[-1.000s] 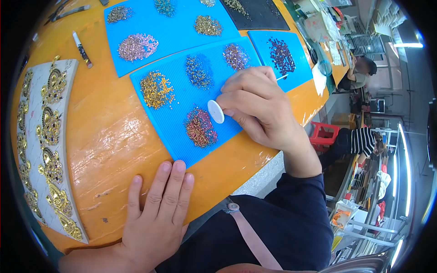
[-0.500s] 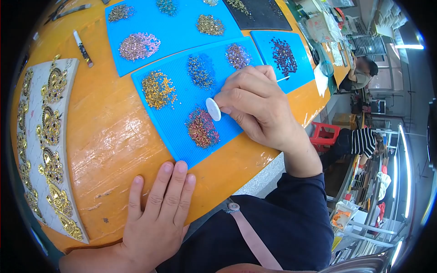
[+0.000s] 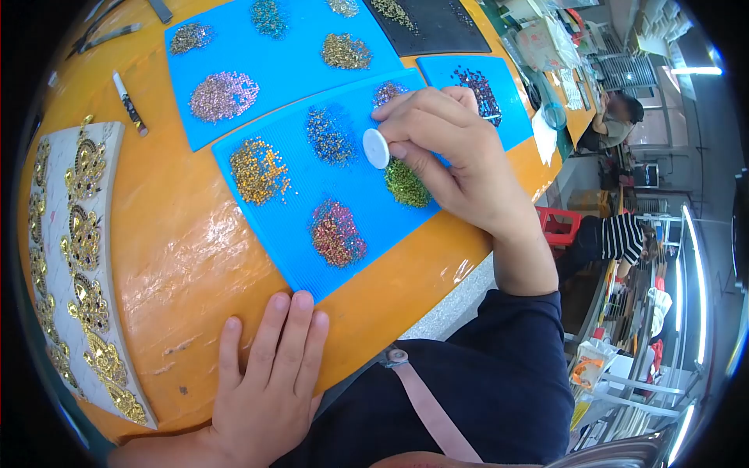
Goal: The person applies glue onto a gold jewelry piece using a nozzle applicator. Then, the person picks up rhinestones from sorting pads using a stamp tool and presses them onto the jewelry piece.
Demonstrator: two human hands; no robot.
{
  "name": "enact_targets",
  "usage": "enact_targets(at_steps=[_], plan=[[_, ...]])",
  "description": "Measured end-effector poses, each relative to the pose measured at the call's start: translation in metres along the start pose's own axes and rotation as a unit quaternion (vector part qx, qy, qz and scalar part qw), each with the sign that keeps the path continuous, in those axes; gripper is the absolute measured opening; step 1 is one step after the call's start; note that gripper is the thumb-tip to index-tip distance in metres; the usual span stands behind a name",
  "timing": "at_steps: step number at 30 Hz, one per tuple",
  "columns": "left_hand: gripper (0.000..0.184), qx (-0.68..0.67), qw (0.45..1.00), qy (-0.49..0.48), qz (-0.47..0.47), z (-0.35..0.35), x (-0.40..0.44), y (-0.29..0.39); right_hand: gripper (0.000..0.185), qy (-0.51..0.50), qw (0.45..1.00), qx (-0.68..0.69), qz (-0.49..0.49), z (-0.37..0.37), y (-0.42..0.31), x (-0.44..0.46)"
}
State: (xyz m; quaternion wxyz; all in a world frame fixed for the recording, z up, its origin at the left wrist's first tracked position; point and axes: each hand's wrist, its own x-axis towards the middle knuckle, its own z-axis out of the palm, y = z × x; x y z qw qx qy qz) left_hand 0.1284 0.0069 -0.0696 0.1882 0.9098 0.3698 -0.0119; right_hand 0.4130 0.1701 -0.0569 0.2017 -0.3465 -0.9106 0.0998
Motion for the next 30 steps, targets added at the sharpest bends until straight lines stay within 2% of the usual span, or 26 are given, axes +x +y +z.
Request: enact_targets(at_steps=[13, 22, 25, 27, 30], plan=[[0.094, 0.010, 1.000, 0.002, 0.008, 0.001, -0.002, -0.002, 0.014, -0.013, 1.000, -0.011, 0.000, 0.004, 0.001, 0.001], [0.094, 0.001, 1.000, 0.000, 0.004, 0.001, -0.002, -0.001, 0.012, 0.031, 0.999, -0.004, -0.010, -0.006, 0.004, -0.002], [0.093, 0.006, 1.000, -0.006, 0.007, 0.001, -0.002, -0.002, 0.010, 0.052, 0.998, -0.019, 0.007, -0.024, 0.013, -0.008], [0.092, 0.009, 1.000, -0.006, 0.006, 0.001, -0.002, -0.001, 0.008, 0.073, 0.995, -0.008, 0.067, -0.028, 0.025, -0.018], [0.090, 0.011, 1.000, -0.008, 0.001, 0.002, -0.003, 0.000, 0.006, 0.068, 0.994, -0.012, 0.088, -0.026, 0.034, -0.029]])
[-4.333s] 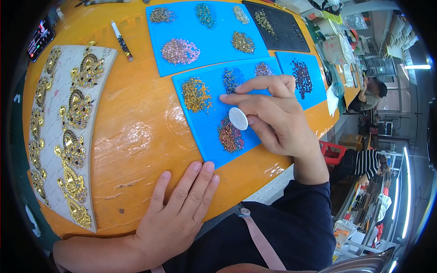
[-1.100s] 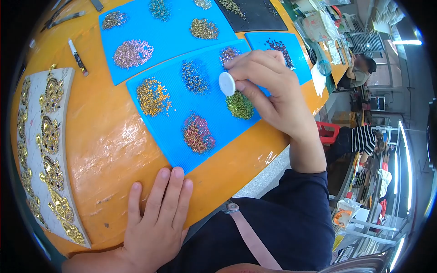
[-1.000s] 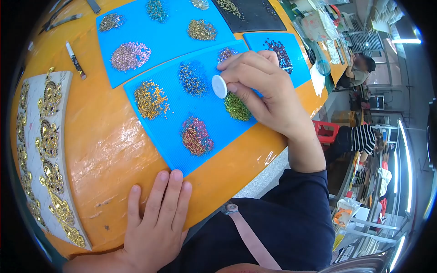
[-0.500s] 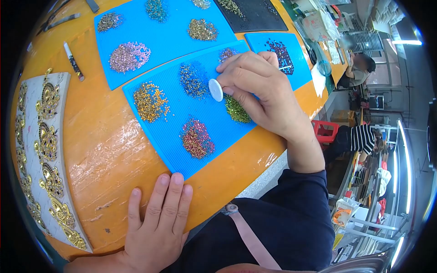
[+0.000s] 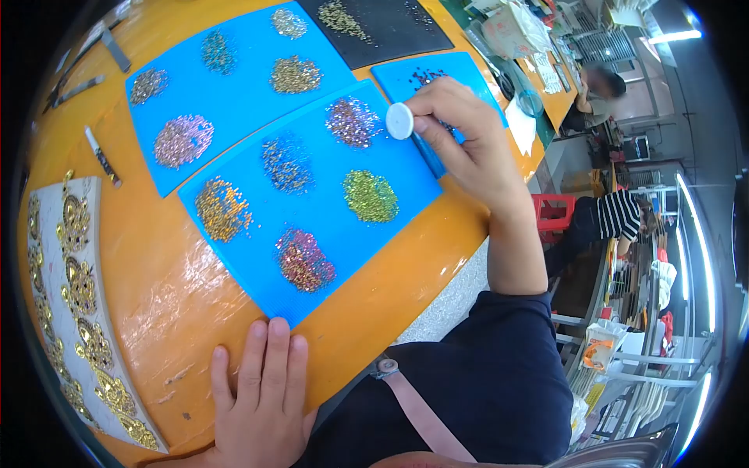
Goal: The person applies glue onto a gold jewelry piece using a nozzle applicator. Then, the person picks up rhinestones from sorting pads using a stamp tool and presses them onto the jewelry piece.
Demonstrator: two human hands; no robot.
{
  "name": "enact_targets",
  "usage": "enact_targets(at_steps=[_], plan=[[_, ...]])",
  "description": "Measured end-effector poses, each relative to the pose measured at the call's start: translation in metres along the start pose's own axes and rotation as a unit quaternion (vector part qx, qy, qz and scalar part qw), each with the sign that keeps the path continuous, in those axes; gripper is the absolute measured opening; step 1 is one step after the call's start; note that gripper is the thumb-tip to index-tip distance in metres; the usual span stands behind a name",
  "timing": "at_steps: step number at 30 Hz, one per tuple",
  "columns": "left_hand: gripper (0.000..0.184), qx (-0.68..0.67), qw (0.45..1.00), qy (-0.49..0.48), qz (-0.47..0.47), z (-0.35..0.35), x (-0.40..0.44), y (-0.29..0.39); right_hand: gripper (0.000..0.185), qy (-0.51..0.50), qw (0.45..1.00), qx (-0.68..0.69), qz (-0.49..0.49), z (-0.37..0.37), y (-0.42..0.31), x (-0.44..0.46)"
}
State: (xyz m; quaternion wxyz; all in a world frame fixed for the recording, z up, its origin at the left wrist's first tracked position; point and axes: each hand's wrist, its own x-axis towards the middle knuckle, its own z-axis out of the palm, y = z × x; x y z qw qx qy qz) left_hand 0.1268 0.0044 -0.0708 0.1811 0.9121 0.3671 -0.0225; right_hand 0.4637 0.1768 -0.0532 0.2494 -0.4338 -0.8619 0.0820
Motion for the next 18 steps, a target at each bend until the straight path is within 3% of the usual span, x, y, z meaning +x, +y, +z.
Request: enact_targets(at_steps=[2, 4, 18], plan=[[0.089, 0.001, 1.000, 0.000, 0.000, -0.001, 0.002, 0.000, 0.005, 0.003, 1.000, -0.006, 0.009, 0.004, 0.002, -0.003], [0.072, 0.005, 0.999, 0.049, -0.018, -0.005, 0.005, 0.001, 0.006, 0.003, 1.000, -0.005, 0.010, 0.006, 0.004, -0.005], [0.080, 0.005, 0.999, 0.031, -0.016, 0.000, 0.001, -0.002, 0.007, -0.010, 1.000, 0.001, -0.001, 0.014, 0.009, -0.007]])
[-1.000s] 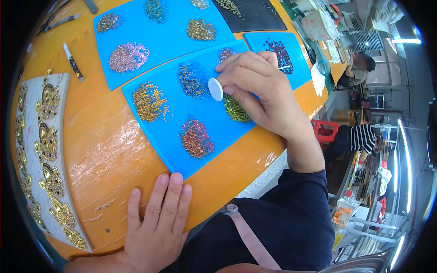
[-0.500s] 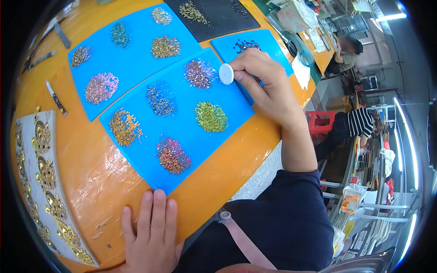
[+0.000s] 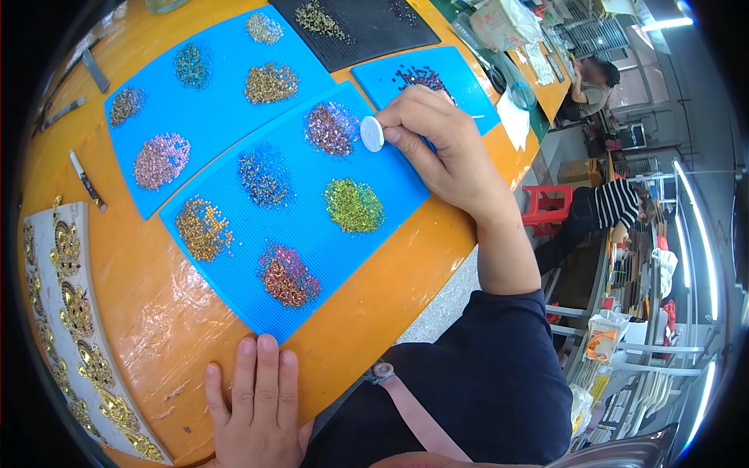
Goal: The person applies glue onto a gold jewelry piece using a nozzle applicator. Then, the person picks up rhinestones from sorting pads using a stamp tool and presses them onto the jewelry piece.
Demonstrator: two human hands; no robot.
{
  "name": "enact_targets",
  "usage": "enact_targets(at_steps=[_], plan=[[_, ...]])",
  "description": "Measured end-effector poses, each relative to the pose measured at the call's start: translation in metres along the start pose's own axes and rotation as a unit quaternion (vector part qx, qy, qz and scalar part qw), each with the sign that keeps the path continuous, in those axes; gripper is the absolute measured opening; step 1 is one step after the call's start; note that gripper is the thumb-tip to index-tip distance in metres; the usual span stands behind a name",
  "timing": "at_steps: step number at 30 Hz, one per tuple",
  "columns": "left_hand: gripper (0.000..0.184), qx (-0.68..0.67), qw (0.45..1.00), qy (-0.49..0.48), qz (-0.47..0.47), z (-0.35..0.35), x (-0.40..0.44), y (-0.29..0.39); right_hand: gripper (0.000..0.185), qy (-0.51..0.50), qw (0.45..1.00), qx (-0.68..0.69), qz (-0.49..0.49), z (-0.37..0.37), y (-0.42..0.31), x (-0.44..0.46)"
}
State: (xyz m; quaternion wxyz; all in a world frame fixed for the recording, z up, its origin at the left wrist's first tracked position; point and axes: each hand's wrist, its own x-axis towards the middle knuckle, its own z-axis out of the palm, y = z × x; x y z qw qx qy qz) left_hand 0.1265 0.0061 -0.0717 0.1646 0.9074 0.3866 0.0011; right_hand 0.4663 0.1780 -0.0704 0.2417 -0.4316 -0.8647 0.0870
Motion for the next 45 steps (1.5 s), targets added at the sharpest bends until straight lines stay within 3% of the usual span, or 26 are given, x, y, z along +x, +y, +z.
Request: enact_targets(at_steps=[21, 23, 30, 45], plan=[[0.082, -0.007, 1.000, 0.005, 0.001, 0.000, 0.000, 0.000, 0.006, 0.013, 1.000, -0.002, 0.005, -0.012, -0.018, -0.013], [0.081, -0.008, 1.000, 0.006, 0.002, 0.000, 0.001, 0.001, 0.007, -0.013, 0.994, 0.095, 0.054, -0.016, -0.027, -0.023], [0.080, 0.003, 1.000, -0.001, -0.004, -0.001, 0.001, 0.003, 0.007, -0.045, 0.987, 0.130, 0.077, -0.014, -0.033, -0.041], [0.081, 0.000, 1.000, 0.002, -0.008, -0.001, 0.001, 0.003, 0.007, -0.067, 0.990, 0.124, 0.029, -0.012, -0.034, -0.041]])
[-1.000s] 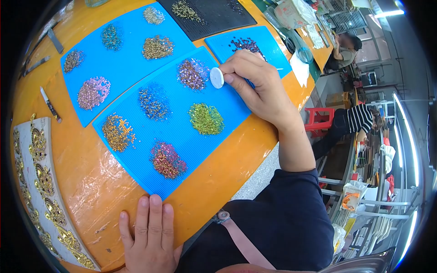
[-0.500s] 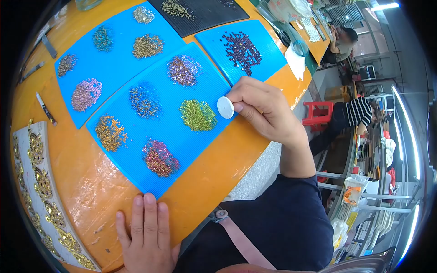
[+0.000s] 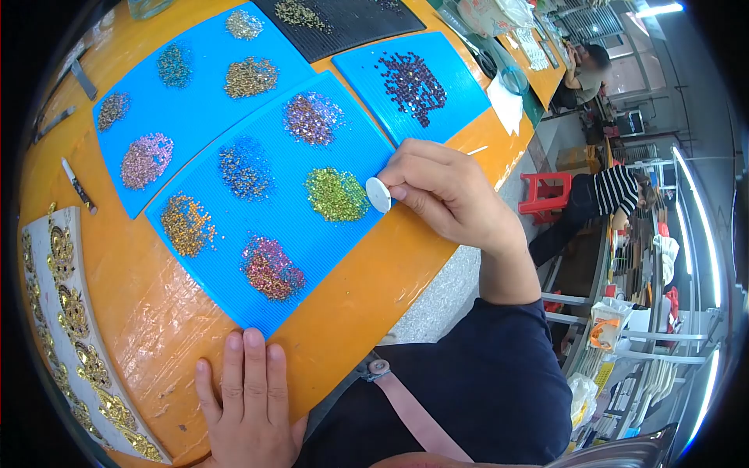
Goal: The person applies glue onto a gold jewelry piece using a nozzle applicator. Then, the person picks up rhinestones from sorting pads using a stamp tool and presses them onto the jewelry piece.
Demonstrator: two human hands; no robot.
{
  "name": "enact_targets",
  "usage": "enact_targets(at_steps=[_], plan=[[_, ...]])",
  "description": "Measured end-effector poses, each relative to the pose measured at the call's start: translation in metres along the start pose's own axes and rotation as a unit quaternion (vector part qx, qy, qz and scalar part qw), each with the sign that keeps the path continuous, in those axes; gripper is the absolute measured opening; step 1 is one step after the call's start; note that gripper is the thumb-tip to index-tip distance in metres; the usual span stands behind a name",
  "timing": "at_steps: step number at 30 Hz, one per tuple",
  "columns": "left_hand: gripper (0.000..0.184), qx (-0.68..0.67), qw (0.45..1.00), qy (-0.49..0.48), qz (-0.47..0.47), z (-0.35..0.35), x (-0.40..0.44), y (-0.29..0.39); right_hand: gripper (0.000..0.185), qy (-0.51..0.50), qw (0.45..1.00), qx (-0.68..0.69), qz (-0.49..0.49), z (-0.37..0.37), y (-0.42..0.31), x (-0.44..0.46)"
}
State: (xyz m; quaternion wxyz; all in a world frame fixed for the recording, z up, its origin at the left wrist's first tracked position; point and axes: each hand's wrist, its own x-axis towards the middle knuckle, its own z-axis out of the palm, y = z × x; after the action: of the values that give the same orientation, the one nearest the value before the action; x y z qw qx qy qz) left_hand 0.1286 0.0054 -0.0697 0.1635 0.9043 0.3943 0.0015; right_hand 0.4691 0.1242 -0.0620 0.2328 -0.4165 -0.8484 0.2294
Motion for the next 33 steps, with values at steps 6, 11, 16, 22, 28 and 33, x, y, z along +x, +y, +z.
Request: enact_targets(at_steps=[6, 11, 16, 22, 28, 33], plan=[[0.080, -0.009, 1.000, -0.013, 0.002, -0.002, -0.001, 0.001, 0.006, 0.007, 1.000, 0.005, 0.012, 0.000, 0.000, -0.002], [0.089, -0.004, 1.000, -0.029, 0.005, 0.001, 0.000, 0.001, 0.008, 0.024, 0.996, 0.080, 0.021, -0.007, -0.025, 0.003], [0.074, -0.003, 1.000, 0.000, 0.019, -0.003, -0.001, -0.001, 0.007, 0.003, 0.995, 0.090, -0.042, 0.009, -0.069, 0.026], [0.074, 0.071, 0.989, 0.122, 0.049, 0.006, -0.042, 0.001, 0.010, -0.086, 0.986, 0.094, -0.109, 0.058, -0.126, 0.063], [0.070, 0.155, 0.982, 0.109, 0.010, -0.005, -0.108, -0.030, 0.014, -0.151, 0.980, 0.105, -0.077, 0.088, -0.164, 0.087], [0.065, 0.103, 0.990, 0.101, 0.011, 0.002, -0.125, -0.050, 0.014, -0.116, 0.983, 0.107, -0.093, 0.120, -0.190, 0.111]])
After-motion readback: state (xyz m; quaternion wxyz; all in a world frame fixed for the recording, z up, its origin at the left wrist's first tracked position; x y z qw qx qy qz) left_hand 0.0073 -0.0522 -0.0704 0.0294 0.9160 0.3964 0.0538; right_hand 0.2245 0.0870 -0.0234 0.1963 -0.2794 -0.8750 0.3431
